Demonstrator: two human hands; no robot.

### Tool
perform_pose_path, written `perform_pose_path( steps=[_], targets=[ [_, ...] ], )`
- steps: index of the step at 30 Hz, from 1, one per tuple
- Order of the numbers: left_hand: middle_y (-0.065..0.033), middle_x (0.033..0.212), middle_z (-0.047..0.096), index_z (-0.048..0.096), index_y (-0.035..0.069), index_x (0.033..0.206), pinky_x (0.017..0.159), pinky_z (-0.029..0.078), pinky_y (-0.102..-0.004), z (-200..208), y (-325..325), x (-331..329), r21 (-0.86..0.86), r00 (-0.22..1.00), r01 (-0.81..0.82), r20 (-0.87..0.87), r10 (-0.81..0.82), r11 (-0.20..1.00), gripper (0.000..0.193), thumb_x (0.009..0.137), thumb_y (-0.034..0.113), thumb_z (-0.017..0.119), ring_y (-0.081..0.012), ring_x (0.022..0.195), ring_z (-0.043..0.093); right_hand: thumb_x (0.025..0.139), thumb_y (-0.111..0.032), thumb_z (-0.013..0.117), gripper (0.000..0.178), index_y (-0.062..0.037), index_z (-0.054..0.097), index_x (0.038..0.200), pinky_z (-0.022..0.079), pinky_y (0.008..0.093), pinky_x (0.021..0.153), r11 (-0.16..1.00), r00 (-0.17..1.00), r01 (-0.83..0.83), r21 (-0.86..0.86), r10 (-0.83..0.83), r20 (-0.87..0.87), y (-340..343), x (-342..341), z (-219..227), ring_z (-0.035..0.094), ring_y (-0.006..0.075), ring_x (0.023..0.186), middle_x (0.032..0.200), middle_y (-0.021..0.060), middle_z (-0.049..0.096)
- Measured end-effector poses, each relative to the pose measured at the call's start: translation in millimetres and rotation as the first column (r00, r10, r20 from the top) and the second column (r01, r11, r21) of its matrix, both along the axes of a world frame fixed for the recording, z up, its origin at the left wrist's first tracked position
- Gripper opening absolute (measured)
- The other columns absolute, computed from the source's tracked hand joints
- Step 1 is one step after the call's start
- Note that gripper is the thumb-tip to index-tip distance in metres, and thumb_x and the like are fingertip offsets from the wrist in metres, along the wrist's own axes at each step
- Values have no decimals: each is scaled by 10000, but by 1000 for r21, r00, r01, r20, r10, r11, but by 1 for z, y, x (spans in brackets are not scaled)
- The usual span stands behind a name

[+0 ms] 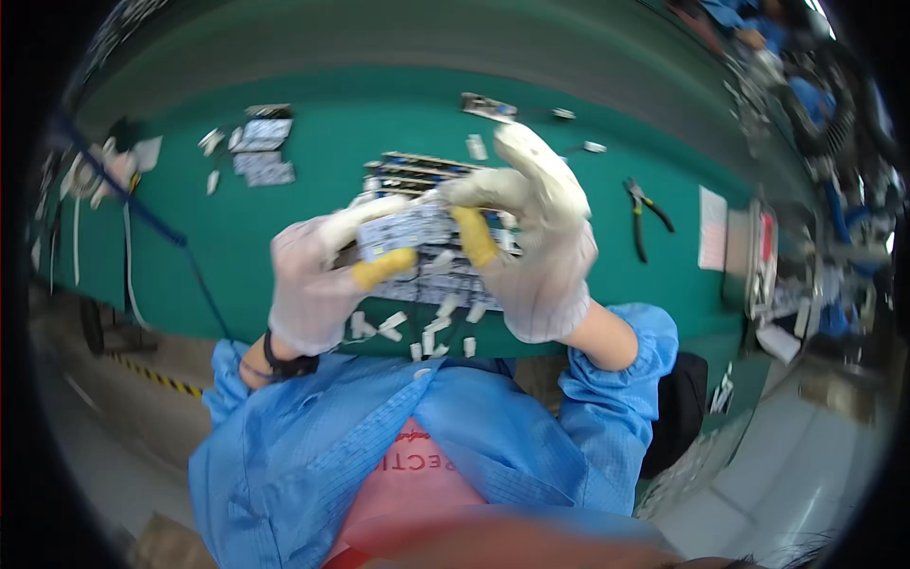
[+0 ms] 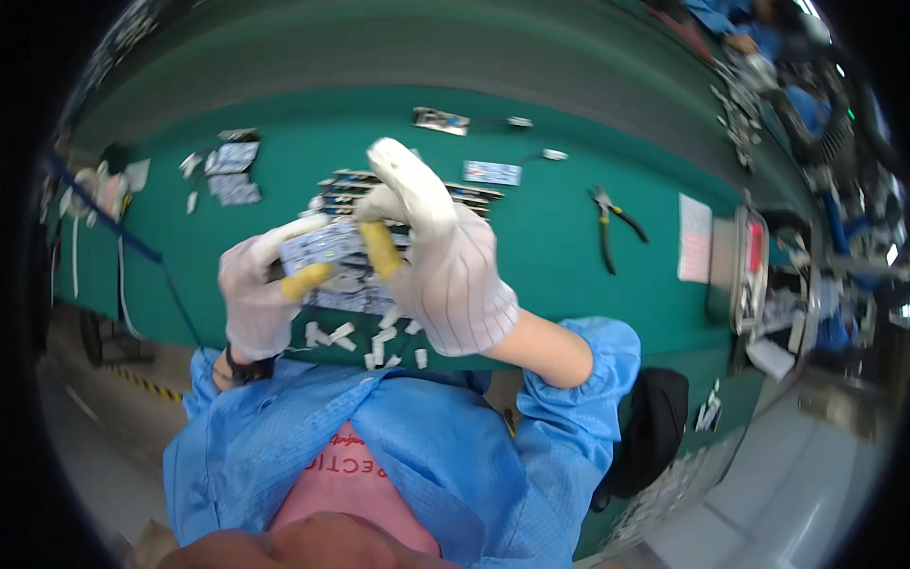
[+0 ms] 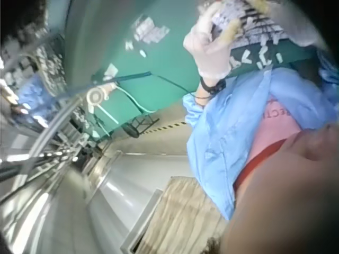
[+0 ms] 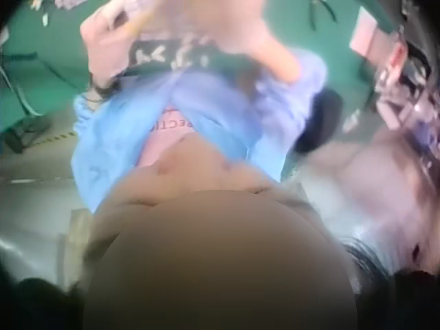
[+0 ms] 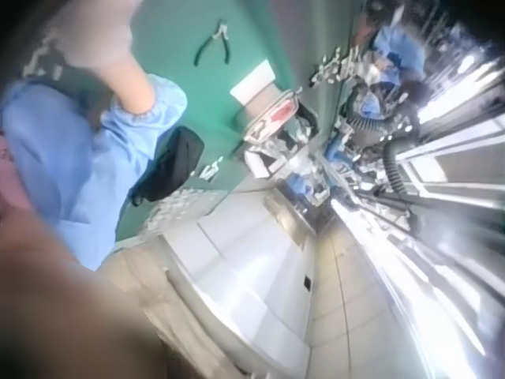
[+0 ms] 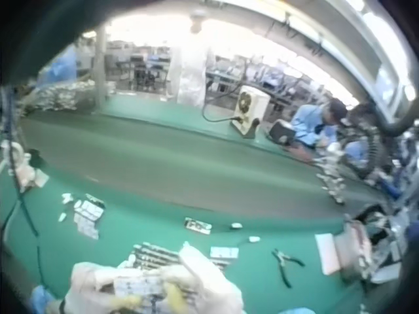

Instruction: Assembling electronic components and LED strips onto a plastic frame.

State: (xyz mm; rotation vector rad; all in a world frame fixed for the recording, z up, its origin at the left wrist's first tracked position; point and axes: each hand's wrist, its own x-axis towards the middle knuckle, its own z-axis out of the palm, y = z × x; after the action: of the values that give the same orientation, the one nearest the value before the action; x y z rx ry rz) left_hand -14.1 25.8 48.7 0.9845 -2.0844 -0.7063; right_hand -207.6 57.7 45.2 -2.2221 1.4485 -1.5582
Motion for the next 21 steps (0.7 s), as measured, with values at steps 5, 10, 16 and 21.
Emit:
perform_pose_path(
  steps=[5, 10, 16, 21],
  targets=[
    [-101, 888, 689, 655, -11, 1061, 684, 494, -254, -8, 5, 9, 310, 965, -163, -145, 217, 936, 373, 710, 61, 760, -147, 775, 647, 770, 3, 685, 562, 43, 378, 1239, 519, 254, 752, 942, 927, 110, 317, -213, 310, -17, -81, 10, 664, 158, 827, 816, 95, 683],
    [-153, 998, 649, 543, -107, 1178, 758, 508, -265, -36, -5, 36, 345, 932, -59, -316, 175, 937, 393, 865, 107, 647, -176, 842, 631, 737, -126, 741, 460, 67, 533, 1098, 514, 260, 735, 521, 614, 779, 349, -747, -254, 19, -281, -5, 672, 172, 807, 843, 112, 709],
    [-112, 1010, 648, 545, -54, 1209, 746, 469, -229, -51, -13, 35, 407, 933, -106, -274, 232, 907, 405, 883, 165, 642, -137, 811, 610, 713, -140, 750, 442, 36, 566, 1075, 521, 341, 720, 238, 401, 903, 357, -766, -503, 85, -426, -65, 678, 219, 766, 829, 104, 704],
    [-106, 976, 652, 544, -41, 1217, 742, 465, -228, -45, -6, 27, 374, 945, -120, -241, 222, 920, 401, 880, 152, 643, -126, 822, 606, 743, -81, 657, 271, -49, 586, 1003, 499, 422, 729, 290, 254, 956, 54, -716, -651, 78, -447, -81, 649, 341, 768, 777, 173, 665]
  ],
)
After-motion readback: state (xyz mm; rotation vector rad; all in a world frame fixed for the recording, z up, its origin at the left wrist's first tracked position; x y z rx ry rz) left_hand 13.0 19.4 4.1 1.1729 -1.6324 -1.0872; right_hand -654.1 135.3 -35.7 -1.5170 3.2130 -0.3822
